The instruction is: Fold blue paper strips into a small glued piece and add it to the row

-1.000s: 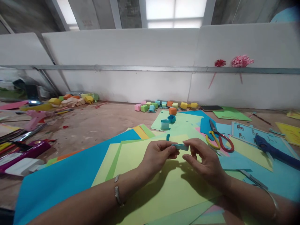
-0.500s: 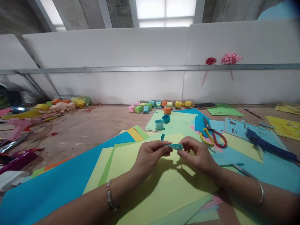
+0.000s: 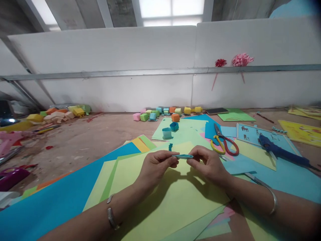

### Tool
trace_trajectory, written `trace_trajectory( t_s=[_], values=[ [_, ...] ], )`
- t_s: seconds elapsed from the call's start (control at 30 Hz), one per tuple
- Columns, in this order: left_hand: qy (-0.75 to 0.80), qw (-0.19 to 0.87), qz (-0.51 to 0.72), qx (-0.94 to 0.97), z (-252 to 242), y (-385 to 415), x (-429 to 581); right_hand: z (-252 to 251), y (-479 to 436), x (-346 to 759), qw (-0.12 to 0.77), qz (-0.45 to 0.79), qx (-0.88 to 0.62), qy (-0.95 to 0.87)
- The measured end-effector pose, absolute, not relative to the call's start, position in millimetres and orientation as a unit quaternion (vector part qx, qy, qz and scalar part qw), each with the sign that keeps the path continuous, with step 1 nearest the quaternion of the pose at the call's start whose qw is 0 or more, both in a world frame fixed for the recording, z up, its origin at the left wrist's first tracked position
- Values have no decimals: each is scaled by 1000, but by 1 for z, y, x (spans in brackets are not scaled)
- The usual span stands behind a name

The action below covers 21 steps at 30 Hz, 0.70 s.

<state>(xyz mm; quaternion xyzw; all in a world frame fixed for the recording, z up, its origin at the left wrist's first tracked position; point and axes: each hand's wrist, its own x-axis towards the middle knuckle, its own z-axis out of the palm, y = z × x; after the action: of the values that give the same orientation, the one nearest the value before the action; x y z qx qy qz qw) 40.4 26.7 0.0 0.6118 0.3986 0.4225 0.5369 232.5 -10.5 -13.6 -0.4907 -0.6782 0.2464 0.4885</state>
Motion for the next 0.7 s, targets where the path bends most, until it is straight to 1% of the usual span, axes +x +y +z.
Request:
trace_trajectory(
  t_s=[0.2, 0.3, 0.37, 0.43, 0.5, 0.53, 0.6, 0.63, 0.7],
  values=[
    [402, 307, 323, 800, 1, 30, 33, -14, -12, 231, 470, 133, -462, -740],
    [381, 253, 268, 848, 3, 27, 33, -16, -15, 228, 454, 92, -456, -760],
    [379, 235, 243, 862, 5, 25, 33, -15, -15, 227, 446, 77, -457, -766],
    [397, 231, 236, 856, 8, 25, 33, -9, -12, 231, 420, 72, -444, -788],
    [424, 254, 242, 835, 10, 26, 33, 3, -8, 241, 353, 71, -450, -817],
    [434, 275, 247, 822, 10, 27, 33, 11, -6, 250, 305, 62, -483, -819],
    [444, 328, 261, 792, 10, 29, 33, 26, -6, 274, 179, 33, -584, -791],
    [444, 354, 270, 778, 9, 30, 33, 33, -7, 288, 96, 9, -635, -766],
    [441, 385, 282, 760, 7, 29, 34, 41, -14, 316, 45, -5, -669, -742]
  ],
)
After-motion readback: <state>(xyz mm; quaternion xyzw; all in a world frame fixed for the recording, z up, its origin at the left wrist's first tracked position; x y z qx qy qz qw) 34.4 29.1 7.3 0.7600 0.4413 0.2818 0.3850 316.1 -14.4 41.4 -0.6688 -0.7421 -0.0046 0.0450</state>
